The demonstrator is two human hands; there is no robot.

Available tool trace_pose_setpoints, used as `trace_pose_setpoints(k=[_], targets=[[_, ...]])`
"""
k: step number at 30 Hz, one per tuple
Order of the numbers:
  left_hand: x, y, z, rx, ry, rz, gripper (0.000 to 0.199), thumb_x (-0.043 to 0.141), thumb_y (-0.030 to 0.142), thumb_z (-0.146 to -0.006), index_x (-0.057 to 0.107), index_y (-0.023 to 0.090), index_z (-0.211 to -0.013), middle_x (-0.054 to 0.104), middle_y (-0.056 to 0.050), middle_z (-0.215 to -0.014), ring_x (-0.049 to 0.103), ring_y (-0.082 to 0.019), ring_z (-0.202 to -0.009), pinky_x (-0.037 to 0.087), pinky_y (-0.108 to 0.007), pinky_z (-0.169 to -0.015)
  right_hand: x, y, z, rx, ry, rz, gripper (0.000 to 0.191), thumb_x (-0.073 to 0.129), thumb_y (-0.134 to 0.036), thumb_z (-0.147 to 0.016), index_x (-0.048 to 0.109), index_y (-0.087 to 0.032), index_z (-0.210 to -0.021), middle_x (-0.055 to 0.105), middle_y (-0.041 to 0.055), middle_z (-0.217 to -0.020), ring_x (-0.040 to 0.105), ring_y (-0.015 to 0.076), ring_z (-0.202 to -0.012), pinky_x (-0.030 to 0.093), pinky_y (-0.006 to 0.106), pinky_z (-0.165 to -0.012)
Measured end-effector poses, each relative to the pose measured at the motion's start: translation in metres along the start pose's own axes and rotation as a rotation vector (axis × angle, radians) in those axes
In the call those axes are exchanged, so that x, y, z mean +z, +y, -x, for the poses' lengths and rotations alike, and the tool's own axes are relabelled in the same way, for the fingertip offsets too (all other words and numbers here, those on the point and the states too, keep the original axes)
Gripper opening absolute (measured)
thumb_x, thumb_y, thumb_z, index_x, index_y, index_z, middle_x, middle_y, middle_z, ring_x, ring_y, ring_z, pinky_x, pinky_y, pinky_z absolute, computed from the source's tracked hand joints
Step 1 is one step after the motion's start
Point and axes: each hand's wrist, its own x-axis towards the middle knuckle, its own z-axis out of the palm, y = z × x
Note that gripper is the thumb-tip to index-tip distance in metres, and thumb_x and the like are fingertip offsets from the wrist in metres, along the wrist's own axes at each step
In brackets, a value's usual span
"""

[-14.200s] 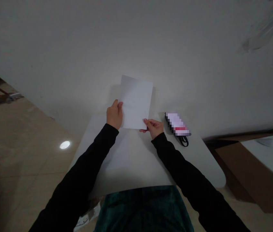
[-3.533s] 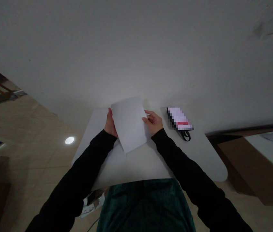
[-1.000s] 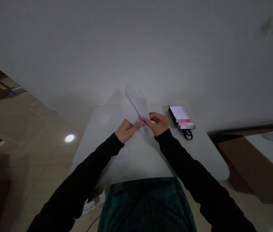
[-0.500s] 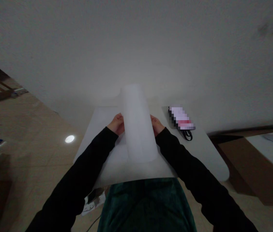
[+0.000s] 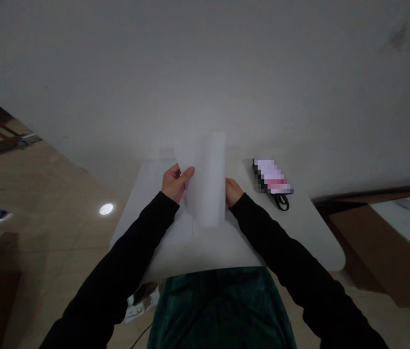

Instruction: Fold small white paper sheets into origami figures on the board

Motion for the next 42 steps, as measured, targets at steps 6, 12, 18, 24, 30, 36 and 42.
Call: trace_pose_setpoints(k=[6,12,18,24,30,36,42], targets=[[-0.010,0.009,-0.007,0.228,0.213,-0.224,0.045,0.084,0.035,-0.056,0.067,0.016,-0.094,0.071,-0.008,-0.096,0.068,-0.021,-0.084,0.054,-0.033,-0.077,-0.001,-0.022,0.006,-0.081,0.049,-0.029,0.050,0.076,-0.056,-0.057,0.065,-0.022,-0.092,0.071,-0.0005,-0.076,0.064,0.0146,-0.067,0.052,0.030,-0.066],[-0.005,0.015,-0.003,0.312,0.137,-0.319,0.045,0.083,0.036,-0.059,0.061,0.019,-0.094,0.069,-0.006,-0.097,0.066,-0.020,-0.090,0.053,-0.030,-0.080,-0.005,-0.021,0.010,-0.128,0.039,0.017,0.045,0.080,-0.048,-0.057,0.066,-0.020,-0.089,0.071,0.0007,-0.077,0.062,0.0144,-0.063,0.052,0.031,-0.063],[-0.022,0.023,-0.013,0.395,0.194,-0.466,0.061,0.081,0.035,-0.061,0.052,0.024,-0.113,0.060,-0.009,-0.115,0.060,-0.024,-0.104,0.052,-0.037,-0.083,-0.018,-0.024,0.002,-0.290,0.108,0.213,0.043,0.062,-0.063,-0.071,0.066,-0.020,-0.075,0.063,-0.0005,-0.062,0.056,0.0145,-0.057,0.046,0.028,-0.055],[-0.025,0.029,0.010,0.655,0.109,-0.875,0.035,0.082,0.029,-0.060,0.063,0.027,-0.089,0.055,-0.007,-0.119,0.036,-0.035,-0.133,0.015,-0.055,-0.115,-0.019,-0.039,0.021,-0.854,0.364,0.822,0.028,0.047,-0.039,-0.093,0.068,-0.024,-0.103,0.072,0.0063,-0.105,0.065,0.0213,-0.100,0.045,0.037,-0.090],[0.008,0.021,0.027,0.410,-0.348,-0.855,0.024,0.074,0.032,-0.073,0.070,0.032,-0.097,0.069,-0.003,-0.106,0.050,-0.030,-0.124,0.002,-0.054,-0.116,-0.015,-0.022,0.017,-0.921,0.084,1.134,0.025,0.045,-0.024,-0.095,0.069,-0.025,-0.100,0.072,0.0058,-0.109,0.061,0.0212,-0.114,0.038,0.043,-0.102],[-0.003,0.027,0.013,0.398,-0.324,-0.819,0.013,0.070,0.032,-0.076,0.072,0.034,-0.088,0.073,0.000,-0.089,0.065,-0.026,-0.095,0.016,-0.053,-0.114,-0.018,-0.014,0.009,-0.907,0.052,1.170,0.024,0.046,-0.025,-0.095,0.069,-0.025,-0.100,0.073,0.0062,-0.105,0.063,0.0215,-0.110,0.040,0.045,-0.100],[-0.034,0.034,-0.008,0.627,-0.355,-1.013,0.015,0.069,0.025,-0.079,0.072,0.035,-0.090,0.074,0.001,-0.094,0.068,-0.022,-0.094,0.027,-0.050,-0.108,-0.030,-0.012,0.001,-1.032,0.148,1.219,0.025,0.046,-0.018,-0.094,0.070,-0.022,-0.101,0.074,0.0075,-0.100,0.066,0.0199,-0.103,0.041,0.042,-0.097]])
